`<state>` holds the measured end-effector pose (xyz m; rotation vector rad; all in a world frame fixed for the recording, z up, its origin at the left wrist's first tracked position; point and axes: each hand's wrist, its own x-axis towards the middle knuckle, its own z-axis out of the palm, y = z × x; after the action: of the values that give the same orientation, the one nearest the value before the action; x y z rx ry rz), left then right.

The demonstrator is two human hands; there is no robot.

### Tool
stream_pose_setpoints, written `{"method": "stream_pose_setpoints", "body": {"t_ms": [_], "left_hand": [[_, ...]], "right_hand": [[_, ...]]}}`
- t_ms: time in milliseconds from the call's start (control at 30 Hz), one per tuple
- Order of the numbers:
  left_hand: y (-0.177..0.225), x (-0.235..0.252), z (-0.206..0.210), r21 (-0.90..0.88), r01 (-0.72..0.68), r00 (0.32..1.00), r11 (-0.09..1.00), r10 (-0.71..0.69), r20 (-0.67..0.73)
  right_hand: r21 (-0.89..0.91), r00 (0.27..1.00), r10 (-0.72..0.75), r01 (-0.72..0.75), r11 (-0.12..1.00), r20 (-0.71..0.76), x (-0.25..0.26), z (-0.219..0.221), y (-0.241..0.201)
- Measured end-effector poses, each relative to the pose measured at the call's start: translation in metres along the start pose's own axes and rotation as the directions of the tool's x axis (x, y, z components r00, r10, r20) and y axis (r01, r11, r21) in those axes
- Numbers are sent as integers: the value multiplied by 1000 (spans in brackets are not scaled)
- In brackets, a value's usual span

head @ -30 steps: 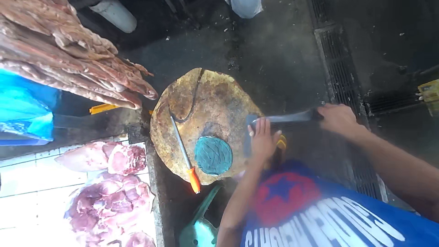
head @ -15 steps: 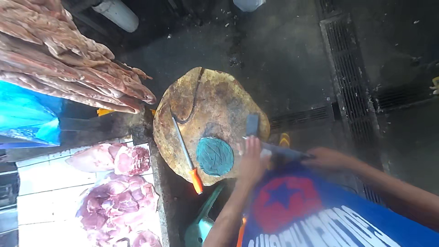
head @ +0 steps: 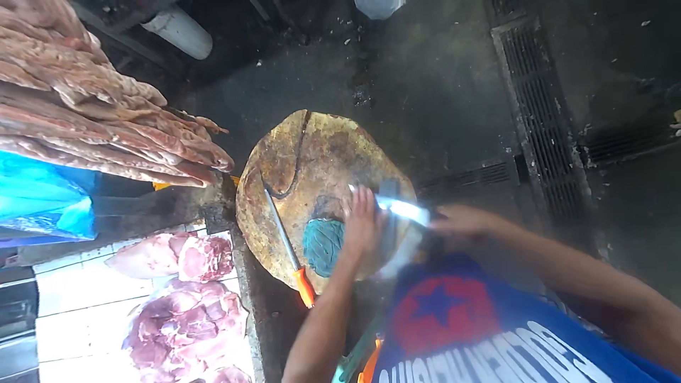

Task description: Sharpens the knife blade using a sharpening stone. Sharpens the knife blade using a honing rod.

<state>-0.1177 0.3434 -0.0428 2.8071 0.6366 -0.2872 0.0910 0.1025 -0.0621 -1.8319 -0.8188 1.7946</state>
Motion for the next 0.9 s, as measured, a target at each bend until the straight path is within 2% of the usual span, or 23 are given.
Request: {"method": "stream_pose_setpoints", "body": {"t_ms": [67,133,233,333,400,433,500,567,633,667,733,833,900], "left_hand": [[42,-60,22,-9,13,994,1000,-12,106],[60,-86,25,-8,56,986,998,-54,159],[24,-38,7,-22,124,980,992,-119,158],[-48,44,1,11,137,991,991,-137,-6],[-62,66,-6,14,127,991,992,-126,-39],[-52,57,-6,14,94,994,995,-93,-58],[-13,8,6,11,27,998,1000,-26,-62],[30,-53,26,-11,27,999,1000,-27,33],[56,-88,31,-32,77,992,997,-73,102],[56,-84,25,-38,105,986,994,-99,132],[32,-45,7,-16,158,972,987,-153,179],[-37,44,-2,-2,152,988,988,-151,22],[-54,83,-15,-21,155,988,988,-155,-4]], "right_hand": [[-32,991,33,-29,999,129,-43,7,37],[-44,979,66,-58,997,192,-56,15,44],[-71,994,54,-47,996,96,-21,8,-8],[-67,999,15,-18,998,-48,46,-12,-63],[-37,996,19,-23,999,-92,63,-14,-70],[-30,994,19,-22,999,-111,56,-8,-58],[-67,999,-7,4,998,-42,15,2,-16],[-70,997,15,-10,997,70,-29,18,30],[-78,990,43,-32,996,135,-51,33,44],[-91,991,45,-33,995,129,-50,34,36],[-101,998,40,-36,994,42,-26,25,-2],[-71,992,40,-49,996,-120,37,2,-58],[-40,983,15,-23,999,-185,60,-7,-70]]}}
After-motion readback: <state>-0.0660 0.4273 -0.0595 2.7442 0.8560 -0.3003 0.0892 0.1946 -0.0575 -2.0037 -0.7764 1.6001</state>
